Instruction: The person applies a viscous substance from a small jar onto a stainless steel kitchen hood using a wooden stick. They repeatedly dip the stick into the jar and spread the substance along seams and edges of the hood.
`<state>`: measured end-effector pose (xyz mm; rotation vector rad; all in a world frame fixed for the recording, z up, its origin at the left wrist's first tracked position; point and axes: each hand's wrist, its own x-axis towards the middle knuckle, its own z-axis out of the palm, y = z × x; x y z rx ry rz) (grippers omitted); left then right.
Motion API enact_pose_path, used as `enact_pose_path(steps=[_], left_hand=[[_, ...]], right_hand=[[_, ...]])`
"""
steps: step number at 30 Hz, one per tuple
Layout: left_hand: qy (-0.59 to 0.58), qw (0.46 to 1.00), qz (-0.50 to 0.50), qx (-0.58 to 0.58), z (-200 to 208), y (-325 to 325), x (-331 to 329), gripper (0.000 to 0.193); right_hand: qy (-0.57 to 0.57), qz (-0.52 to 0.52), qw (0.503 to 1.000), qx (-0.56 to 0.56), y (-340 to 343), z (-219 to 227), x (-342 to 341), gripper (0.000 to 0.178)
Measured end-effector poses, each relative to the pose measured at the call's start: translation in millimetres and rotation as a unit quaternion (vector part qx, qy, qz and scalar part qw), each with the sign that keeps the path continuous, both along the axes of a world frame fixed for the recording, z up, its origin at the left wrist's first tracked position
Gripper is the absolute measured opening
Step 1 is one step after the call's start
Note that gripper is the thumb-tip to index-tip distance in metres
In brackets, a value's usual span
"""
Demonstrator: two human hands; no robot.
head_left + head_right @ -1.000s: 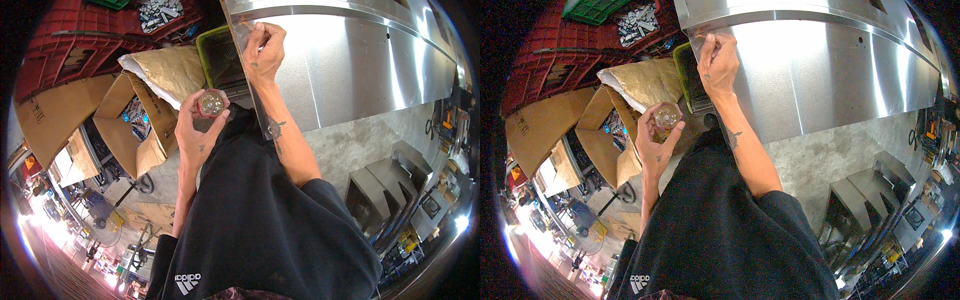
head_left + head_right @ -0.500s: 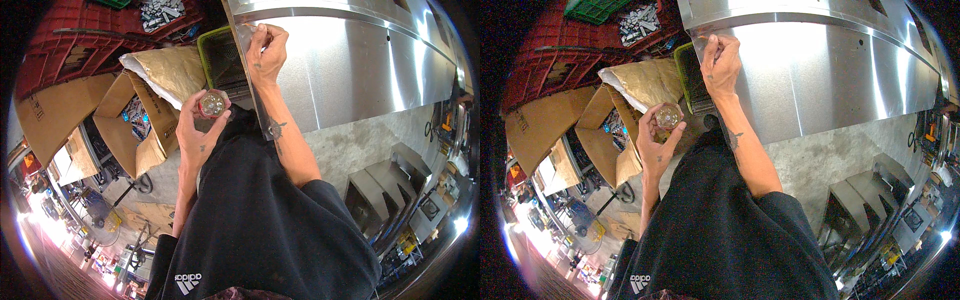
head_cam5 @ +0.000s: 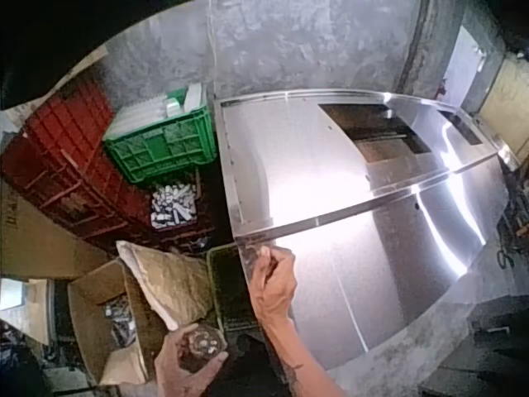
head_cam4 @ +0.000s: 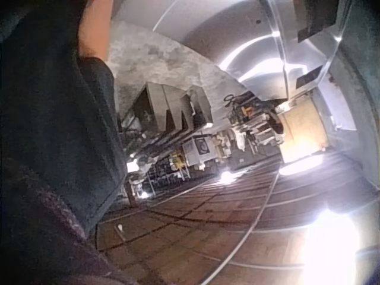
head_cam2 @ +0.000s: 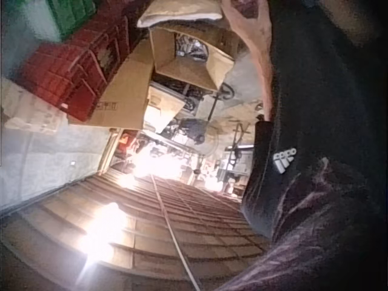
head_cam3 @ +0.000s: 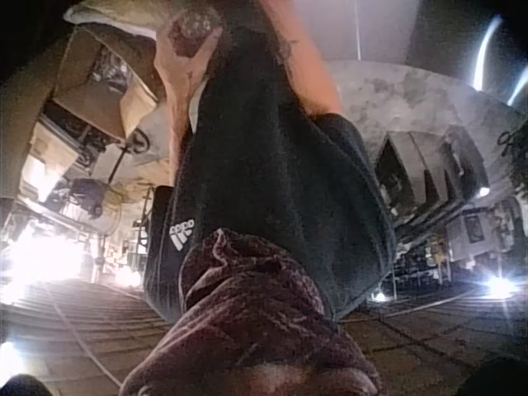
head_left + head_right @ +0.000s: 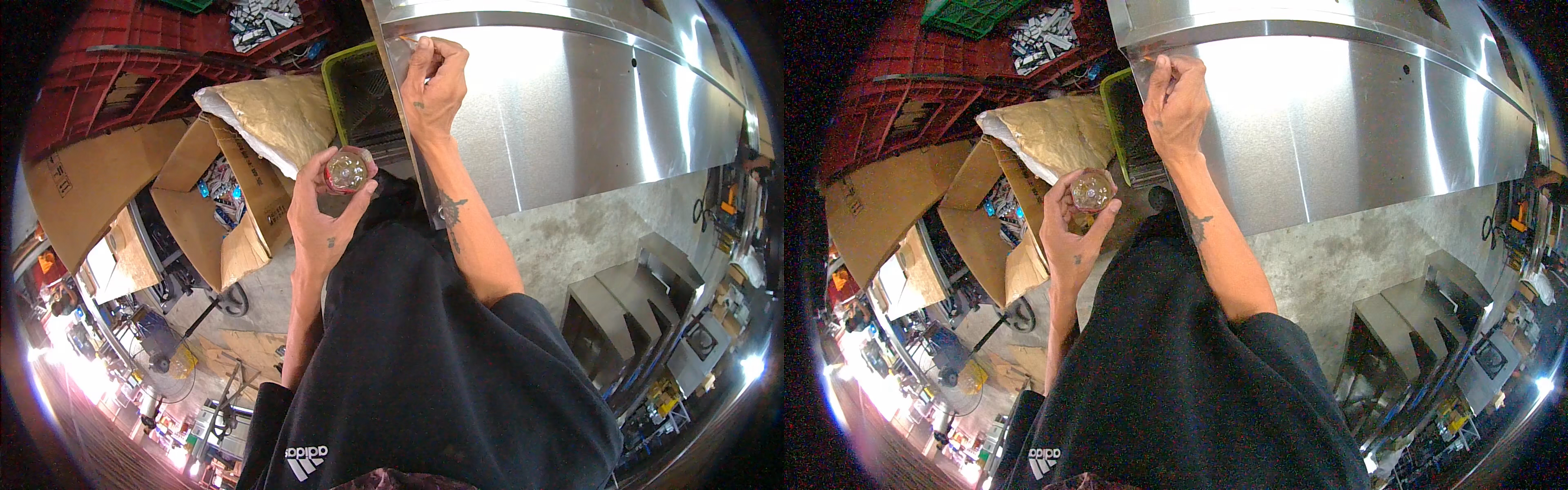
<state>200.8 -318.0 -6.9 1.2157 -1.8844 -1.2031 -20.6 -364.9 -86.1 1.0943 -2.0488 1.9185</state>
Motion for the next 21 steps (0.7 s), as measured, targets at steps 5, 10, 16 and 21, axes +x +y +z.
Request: enact_pose_path(steps=[5, 10, 16, 21], left_hand=[[-0.004, 1.000, -0.004, 0.003, 0.1, -0.7, 0.5, 0.066], [-0.007, 1.000, -0.006, 0.005, 0.1, -0.7, 0.7, 0.067], [-0.007, 1.000, -0.005, 0.001, 2.5, 0.5, -1.0, 0.067], [-0.019, 1.000, -0.002, -0.006, 1.6, 0.8, -0.8, 0.066]], right_hand=[[0.014, -0.007, 1.000, 0.006, 0.1, 2.8, 0.3, 0.024], [-0.003, 0.003, 1.000, 0.002, -0.5, 0.7, -0.1, 0.028], [-0.005, -0.005, 1.000, -0.010, -1.1, 1.5, -0.1, 0.030], [-0.021, 0.005, 1.000, 0.003, 1.1, 4.6, -0.4, 0.030]])
